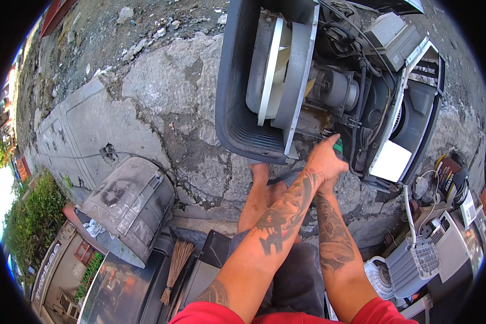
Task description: Disassembling an air conditioning unit using a cordless drill to remove screws and inspect internal components.
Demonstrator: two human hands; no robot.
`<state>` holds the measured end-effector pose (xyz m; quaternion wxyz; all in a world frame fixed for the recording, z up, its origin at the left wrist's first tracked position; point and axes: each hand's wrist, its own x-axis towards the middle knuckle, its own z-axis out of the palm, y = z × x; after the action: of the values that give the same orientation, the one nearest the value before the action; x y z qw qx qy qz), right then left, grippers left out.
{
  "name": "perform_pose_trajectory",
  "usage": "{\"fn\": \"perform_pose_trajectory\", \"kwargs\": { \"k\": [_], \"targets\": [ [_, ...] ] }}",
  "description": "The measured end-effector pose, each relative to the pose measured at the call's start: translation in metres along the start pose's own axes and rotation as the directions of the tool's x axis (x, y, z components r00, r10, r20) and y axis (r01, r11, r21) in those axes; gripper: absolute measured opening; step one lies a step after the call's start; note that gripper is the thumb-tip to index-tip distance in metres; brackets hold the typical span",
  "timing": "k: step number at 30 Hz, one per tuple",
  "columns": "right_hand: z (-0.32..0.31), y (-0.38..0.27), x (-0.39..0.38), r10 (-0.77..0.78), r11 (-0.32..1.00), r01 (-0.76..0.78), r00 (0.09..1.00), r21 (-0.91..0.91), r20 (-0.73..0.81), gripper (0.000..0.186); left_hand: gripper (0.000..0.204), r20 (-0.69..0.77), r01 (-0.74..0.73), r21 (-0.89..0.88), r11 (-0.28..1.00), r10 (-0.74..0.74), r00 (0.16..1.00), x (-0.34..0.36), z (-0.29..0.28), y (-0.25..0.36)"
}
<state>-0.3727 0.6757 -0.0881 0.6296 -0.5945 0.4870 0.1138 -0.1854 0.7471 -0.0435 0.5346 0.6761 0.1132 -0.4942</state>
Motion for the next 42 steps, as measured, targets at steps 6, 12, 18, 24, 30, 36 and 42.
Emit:
{"fn": "perform_pose_trajectory", "kwargs": {
  "k": [6, 12, 18, 24, 30, 36, 42],
  "targets": [
    [-0.004, -0.001, -0.025, 0.037, 0.999, -0.036, 0.999, 0.035, -0.025, 0.035, 0.095, -0.064, -0.093, 0.095, 0.991, 0.1, 0.993, -0.052, 0.022, -0.035],
    [-0.024, -0.032, -0.065, 0.012, 0.943, -0.035, 0.997, -0.332, -0.07, 0.032, 0.088, 0.047, -0.196, -0.074, 0.978, 0.2, 0.979, -0.115, 0.017, -0.041],
    [-0.073, -0.088, -0.085, -0.001, 0.551, 0.044, 0.999, -0.833, 0.052, 0.035, 0.04, 0.175, 0.14, -0.351, 0.926, -0.082, 0.981, -0.148, -0.046, 0.079],
    [-0.079, -0.149, -0.09, -0.032, 0.44, 0.199, 0.978, -0.876, 0.205, 0.037, 0.042, 0.608, -0.677, -0.052, 0.734, 0.561, 0.562, -0.212, -0.036, 0.249],
    [-0.141, -0.091, -0.061, 0.085, 0.474, 0.201, 0.958, -0.857, 0.272, 0.036, 0.036, 0.076, -0.75, -0.501, 0.432, 0.885, 0.46, -0.214, 0.025, 0.243],
    [-0.201, -0.131, -0.056, 0.101, 0.388, 0.41, 0.871, -0.825, 0.48, 0.048, 0.024, -0.092, -0.447, 0.032, 0.894, 0.448, 0.889, -0.197, 0.07, 0.171],
    [-0.29, -0.169, -0.05, 0.027, 0.233, 0.532, 0.833, -0.814, 0.552, 0.042, 0.028, -0.099, -0.188, 0.57, 0.8, 0.294, 0.951, -0.177, 0.117, 0.075]
  ]
}}
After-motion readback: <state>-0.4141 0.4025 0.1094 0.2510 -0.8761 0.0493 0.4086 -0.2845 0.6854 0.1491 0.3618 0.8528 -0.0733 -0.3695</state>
